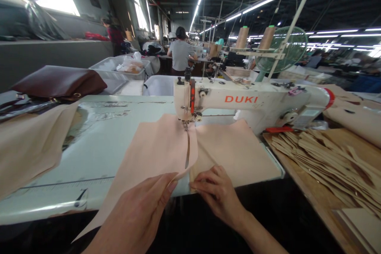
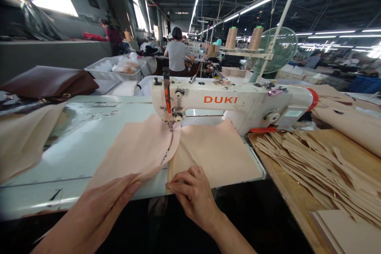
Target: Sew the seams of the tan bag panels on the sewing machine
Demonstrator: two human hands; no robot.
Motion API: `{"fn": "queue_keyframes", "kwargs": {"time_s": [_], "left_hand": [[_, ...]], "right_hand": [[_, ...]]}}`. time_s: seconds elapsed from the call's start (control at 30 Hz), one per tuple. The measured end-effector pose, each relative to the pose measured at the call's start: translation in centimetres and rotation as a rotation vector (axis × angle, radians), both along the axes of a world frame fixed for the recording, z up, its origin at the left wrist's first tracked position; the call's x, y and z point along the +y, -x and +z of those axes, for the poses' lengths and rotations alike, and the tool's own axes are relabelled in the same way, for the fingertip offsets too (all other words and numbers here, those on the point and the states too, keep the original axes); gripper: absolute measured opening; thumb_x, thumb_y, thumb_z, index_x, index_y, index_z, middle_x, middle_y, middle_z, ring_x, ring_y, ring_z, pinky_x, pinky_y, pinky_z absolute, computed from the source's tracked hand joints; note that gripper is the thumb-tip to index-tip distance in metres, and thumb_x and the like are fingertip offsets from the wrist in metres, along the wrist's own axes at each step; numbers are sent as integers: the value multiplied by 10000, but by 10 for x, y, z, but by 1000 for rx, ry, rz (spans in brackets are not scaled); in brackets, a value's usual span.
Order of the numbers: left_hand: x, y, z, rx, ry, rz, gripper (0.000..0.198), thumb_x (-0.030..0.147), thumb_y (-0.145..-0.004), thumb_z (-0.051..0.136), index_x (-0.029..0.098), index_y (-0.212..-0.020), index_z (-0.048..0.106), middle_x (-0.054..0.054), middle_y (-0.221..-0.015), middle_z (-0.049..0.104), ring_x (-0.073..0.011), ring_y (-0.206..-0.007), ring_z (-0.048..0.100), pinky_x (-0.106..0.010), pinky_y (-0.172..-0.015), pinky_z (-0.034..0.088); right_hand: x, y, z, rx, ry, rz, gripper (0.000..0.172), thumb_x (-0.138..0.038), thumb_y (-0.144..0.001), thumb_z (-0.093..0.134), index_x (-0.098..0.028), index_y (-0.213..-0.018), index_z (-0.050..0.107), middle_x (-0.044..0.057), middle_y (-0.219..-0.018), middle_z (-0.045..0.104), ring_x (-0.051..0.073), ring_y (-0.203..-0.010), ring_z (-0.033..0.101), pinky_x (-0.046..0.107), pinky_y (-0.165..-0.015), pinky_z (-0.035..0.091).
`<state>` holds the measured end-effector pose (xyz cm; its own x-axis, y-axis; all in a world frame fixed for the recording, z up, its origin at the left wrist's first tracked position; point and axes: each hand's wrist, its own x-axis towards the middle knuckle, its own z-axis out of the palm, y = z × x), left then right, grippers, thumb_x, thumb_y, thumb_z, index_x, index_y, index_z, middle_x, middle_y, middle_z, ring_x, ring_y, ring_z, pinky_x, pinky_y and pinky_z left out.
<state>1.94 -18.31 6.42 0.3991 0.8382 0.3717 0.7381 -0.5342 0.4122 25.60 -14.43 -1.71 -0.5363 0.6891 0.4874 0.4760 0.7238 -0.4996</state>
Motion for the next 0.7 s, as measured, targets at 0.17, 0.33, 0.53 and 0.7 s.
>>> {"fn": "queue_keyframes", "kwargs": {"time_s": [0.17, 0.33, 0.53, 0.7], "left_hand": [[4, -6, -17, 211, -306, -141, 343, 114, -950, 381, 241, -1222, 548, 3, -1183, 709, -126, -1114, 661, -224, -1055, 440], [6, -14, -42, 381, -419, -217, 413, -13, -782, 388, 229, -1037, 604, 6, -1222, 697, -141, -1209, 607, -277, -1129, 359], [6, -18, -49, 379, -437, -215, 379, -7, -794, 395, 220, -1020, 597, -32, -1204, 696, -151, -1208, 603, -298, -1144, 355], [5, -22, -53, 462, -343, -212, 422, -24, -756, 377, 222, -1020, 596, -45, -1269, 661, -182, -1213, 599, -336, -1097, 433]], "right_hand": [[-6, 3, -5, -22, -36, -19, 150, -144, -969, 536, -232, -973, 658, 12, -993, 667, 189, -876, 486, 384, -776, 337], [-9, 1, -9, -32, -86, -37, 142, -127, -947, 505, -186, -870, 609, 37, -999, 669, 204, -900, 490, 393, -802, 365], [-11, 0, -9, -17, -85, -40, 138, -109, -907, 459, -184, -880, 572, 59, -924, 645, 218, -883, 488, 400, -806, 386], [-11, -1, -13, 7, -97, -29, 120, -79, -862, 450, -182, -875, 510, 59, -977, 642, 214, -880, 487, 397, -811, 385]]}}
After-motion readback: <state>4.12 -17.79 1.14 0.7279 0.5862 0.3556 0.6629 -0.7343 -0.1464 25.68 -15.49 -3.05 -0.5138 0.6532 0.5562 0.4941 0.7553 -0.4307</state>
